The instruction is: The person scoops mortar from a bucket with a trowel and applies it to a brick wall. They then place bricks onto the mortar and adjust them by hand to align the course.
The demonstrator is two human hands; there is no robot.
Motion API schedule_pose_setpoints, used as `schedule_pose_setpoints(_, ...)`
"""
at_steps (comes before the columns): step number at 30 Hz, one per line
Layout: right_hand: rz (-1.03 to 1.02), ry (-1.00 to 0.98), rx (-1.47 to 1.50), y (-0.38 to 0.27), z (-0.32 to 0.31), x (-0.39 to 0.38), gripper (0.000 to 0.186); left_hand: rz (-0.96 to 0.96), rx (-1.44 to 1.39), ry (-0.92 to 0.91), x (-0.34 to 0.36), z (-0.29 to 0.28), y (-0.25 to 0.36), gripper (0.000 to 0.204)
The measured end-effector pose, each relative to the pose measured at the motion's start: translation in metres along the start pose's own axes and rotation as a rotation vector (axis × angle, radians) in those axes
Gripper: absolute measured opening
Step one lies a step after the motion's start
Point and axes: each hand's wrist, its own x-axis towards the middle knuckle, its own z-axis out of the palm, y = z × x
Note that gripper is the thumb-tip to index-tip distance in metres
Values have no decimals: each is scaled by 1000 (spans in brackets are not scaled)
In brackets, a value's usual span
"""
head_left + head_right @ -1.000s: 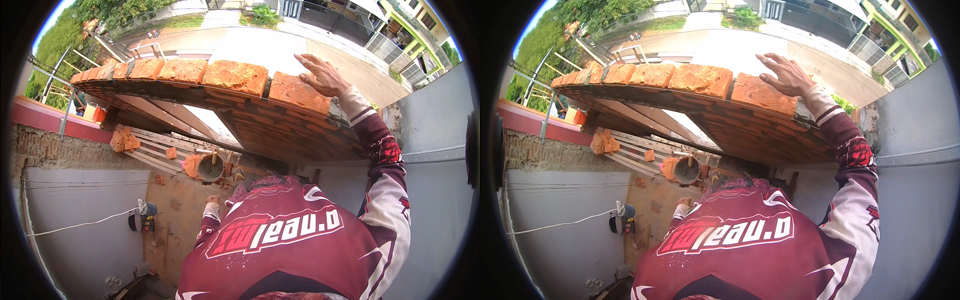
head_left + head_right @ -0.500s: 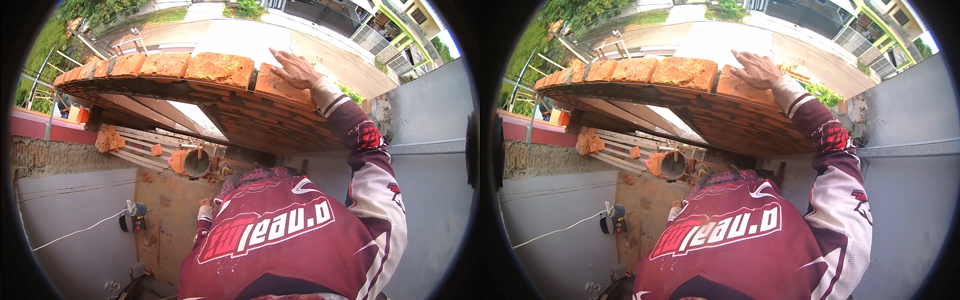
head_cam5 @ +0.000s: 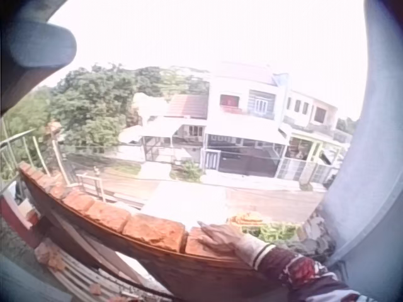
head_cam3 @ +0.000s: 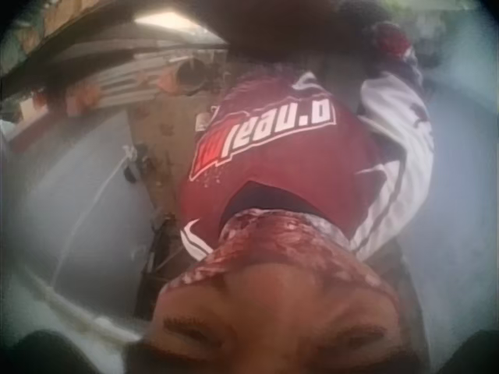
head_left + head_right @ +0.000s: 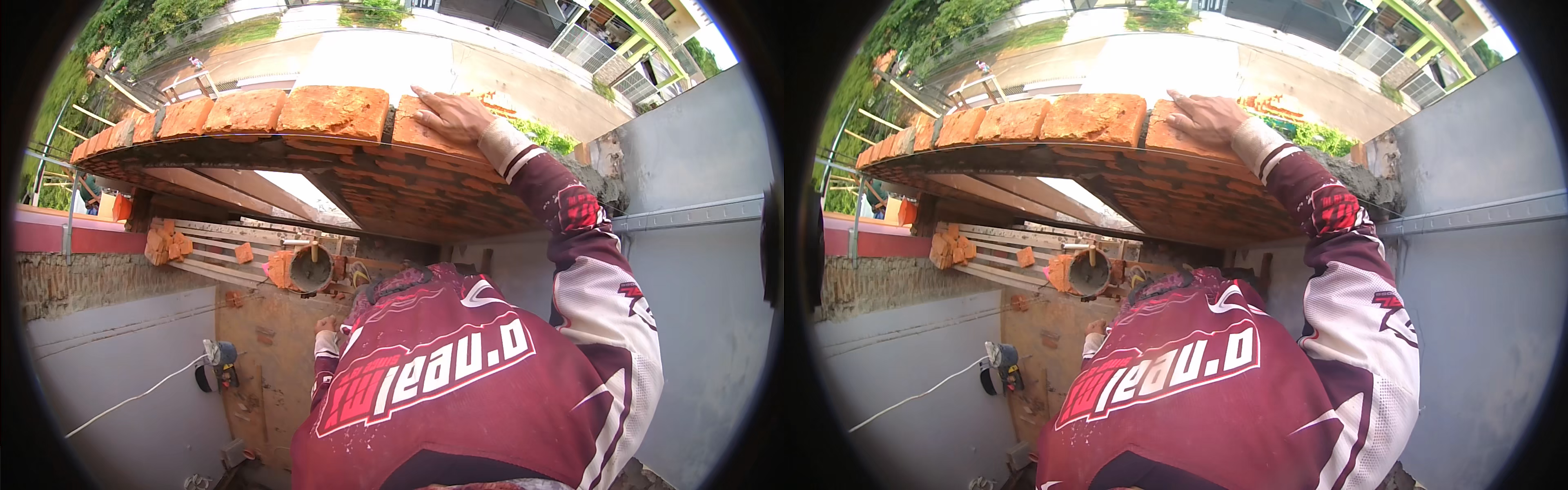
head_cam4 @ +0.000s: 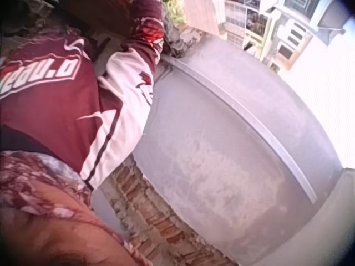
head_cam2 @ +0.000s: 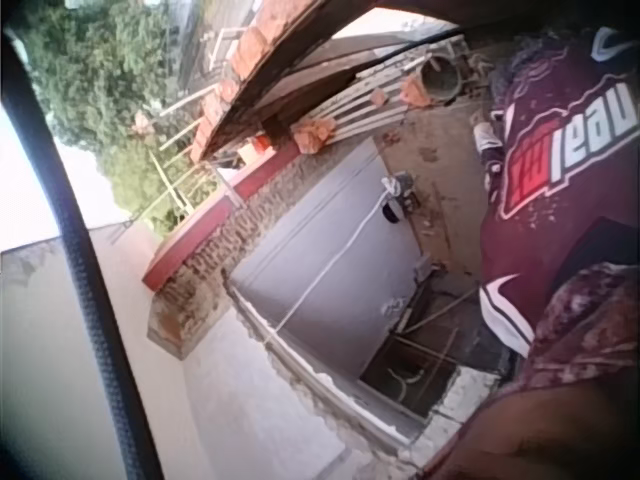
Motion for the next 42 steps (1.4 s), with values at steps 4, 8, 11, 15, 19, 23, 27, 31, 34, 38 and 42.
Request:
schedule_pose_setpoints(4, 1, 12, -3, -1, 7, 0, 72, 71, -25, 75, 4, 6, -6, 21)
schedule_pose_setpoints(8, 35, -56, 24, 1, 1, 1, 74, 32, 55, 31, 5, 3, -17, 27)
schedule_pose_setpoints(11, 35, -84, 93, 6, -9, 0, 78, -77, 120, 50, 1, -7, -18, 32)
schedule_pose_setpoints(15, -18, 174, -47, 18, -10, -2, 84, -41, 240, -45, -12, -17, -15, 25)
schedule_pose_setpoints(19, -98, 90, -34, 28, 3, -6, 79, -60, 184, -60, -15, -15, 11, 22)
schedule_pose_setpoints(23, 18, 262, 130, 44, -13, -28, 70, -16, -96, -12, -26, 12, 80, 26)
schedule_pose_setpoints(27, 182, 306, 221, 55, -35, -73, 58, 251, -23, -164, -58, 74, 201, 38)
schedule_pose_setpoints(31, 160, 224, 235, 59, -26, -98, 50, 710, -85, -413, -125, 156, 319, 41)
schedule_pose_setpoints(34, 123, 153, 255, 61, -13, -100, 48, 891, 58, -461, -169, 202, 381, 65)
schedule_pose_setpoints(38, 165, 172, 171, 61, -6, -102, 47, 959, 87, -335, -198, 241, 411, 71)
schedule_pose_setpoints(42, 172, 122, 87, 52, -17, -101, 45, 972, 11, -200, -200, 249, 414, 69)
